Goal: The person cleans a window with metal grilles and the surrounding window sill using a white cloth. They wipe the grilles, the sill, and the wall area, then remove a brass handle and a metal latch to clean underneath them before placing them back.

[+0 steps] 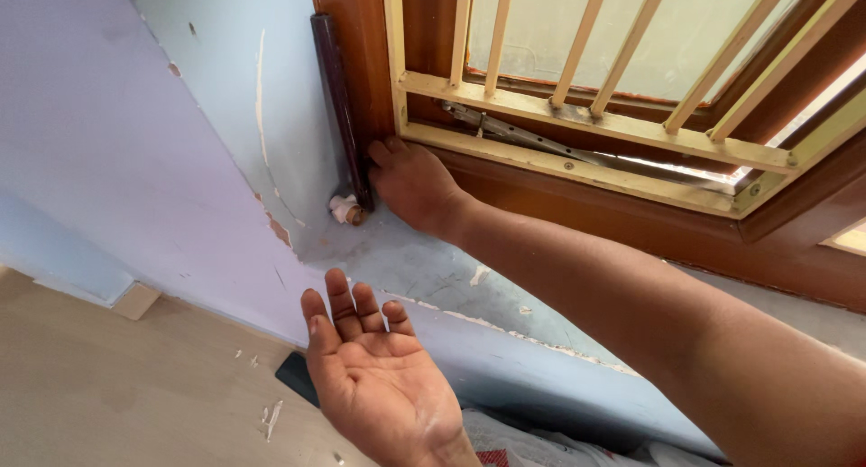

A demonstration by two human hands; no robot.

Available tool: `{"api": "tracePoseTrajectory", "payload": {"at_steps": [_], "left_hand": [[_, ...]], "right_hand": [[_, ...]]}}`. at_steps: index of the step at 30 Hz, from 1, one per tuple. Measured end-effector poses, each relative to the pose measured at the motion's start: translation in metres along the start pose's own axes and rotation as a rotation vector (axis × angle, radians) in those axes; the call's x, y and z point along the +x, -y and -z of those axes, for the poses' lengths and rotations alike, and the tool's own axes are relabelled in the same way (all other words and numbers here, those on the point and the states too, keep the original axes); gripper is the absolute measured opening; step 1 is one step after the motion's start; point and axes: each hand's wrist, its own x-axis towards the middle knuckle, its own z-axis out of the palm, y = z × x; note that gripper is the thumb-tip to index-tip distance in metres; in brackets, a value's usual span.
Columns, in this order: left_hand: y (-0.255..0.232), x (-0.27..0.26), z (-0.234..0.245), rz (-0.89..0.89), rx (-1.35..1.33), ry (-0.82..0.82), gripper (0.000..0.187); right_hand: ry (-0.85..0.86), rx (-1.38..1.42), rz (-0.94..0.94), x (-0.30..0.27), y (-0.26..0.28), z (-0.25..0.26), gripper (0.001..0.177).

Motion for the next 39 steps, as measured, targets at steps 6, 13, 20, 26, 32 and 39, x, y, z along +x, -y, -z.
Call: {"api": "tracePoseTrajectory", "payload": {"at_steps": [6,13,20,26,32,39], "left_hand": [[0.001,-0.001,-0.001,0.058,-0.042,0.026,0.037],[0.001,0.0,0.003,0.033,-0.032,-0.012,0.034],[0.007,-0.004,0.002,0.069,-0.067,0.047,0.031],[0.007,0.004,0.003,0.054,-0.062,0.0,0.032],[0.016,0.005,0.003,0.116,-0.011,0.008,0.033],[0.018,0.03,0.018,-0.06,0.257,0.181,0.065]], "right_hand": [[0.06,-0.038,0.035,-0.005,0.006,0.017,0.019],[0.205,0.349,-0.217,-0.01,-0.025,0.043,0.03],[-0.138,0.373,-0.169,-0.011,-0.002,0.008,0.021],[-0.021,0.066,-0.084,-0.001,0.009,-0.024,0.016],[0.182,0.126,-0.074,0.003,0.005,-0.02,0.017],[0.076,0.482,-0.106,-0.031,-0.021,0.005,0.035]]}}
